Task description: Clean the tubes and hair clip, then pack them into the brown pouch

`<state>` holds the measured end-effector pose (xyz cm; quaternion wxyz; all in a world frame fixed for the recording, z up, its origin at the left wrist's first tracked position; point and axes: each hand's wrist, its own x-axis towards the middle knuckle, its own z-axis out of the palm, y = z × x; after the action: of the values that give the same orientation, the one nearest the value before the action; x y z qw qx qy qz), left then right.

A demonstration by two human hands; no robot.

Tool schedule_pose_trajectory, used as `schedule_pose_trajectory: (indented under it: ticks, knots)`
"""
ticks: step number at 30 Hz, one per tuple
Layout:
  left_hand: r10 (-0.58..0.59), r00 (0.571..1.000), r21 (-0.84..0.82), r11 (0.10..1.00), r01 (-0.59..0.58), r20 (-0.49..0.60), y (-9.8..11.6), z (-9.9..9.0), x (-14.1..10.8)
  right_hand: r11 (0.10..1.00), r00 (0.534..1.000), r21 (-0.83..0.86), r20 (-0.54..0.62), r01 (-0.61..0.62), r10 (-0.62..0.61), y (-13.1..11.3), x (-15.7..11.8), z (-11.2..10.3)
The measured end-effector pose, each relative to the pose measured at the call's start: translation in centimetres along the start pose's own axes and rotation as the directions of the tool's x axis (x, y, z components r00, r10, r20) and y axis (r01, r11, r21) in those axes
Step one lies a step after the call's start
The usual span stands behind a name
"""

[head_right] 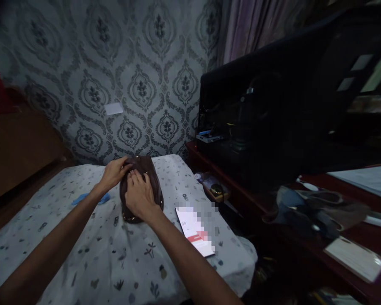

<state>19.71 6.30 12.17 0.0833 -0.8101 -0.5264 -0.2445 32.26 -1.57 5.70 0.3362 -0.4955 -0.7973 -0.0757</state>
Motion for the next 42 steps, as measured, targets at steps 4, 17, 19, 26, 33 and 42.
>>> schedule_pose_trajectory:
  ticks: [4, 17, 19, 26, 33, 42]
  knots:
    - [0.014, 1.0, 0.0, 1.0, -0.014, 0.0, 0.5, -0.4, -0.9, 1.0, 1.0, 0.003, 0.003, 0.005, -0.005, 0.1, 0.3, -0.2]
    - [0.011, 1.0, -0.028, 1.0, -0.011, 0.009, 0.7, -0.5, -1.6, 0.998, 0.997, 0.067, -0.072, 0.008, -0.003, 0.3, -0.2, 0.2]
    - [0.017, 1.0, -0.06, 0.998, -0.015, 0.024, 0.9, -0.4, -1.2, 0.99, 0.983, 0.139, -0.182, -0.011, 0.036, 0.4, -1.0, 0.7]
    - [0.214, 0.976, -0.227, 0.953, -0.199, 0.044, 2.8, 0.9, -0.4, 0.903, 0.736, 0.346, -0.537, -0.254, 0.413, 1.3, -4.7, 3.1]
    - [0.025, 1.0, -0.151, 0.988, -0.022, 0.013, 4.9, 1.5, 0.4, 0.92, 0.738, 0.329, -0.563, -0.212, 0.371, 1.7, -5.6, 3.9]
    - [-0.124, 0.991, -0.331, 0.935, 0.13, 0.039, 5.3, 1.5, 0.6, 0.906, 0.774, 0.353, -0.497, -0.232, 0.392, 1.7, -6.0, 3.7]
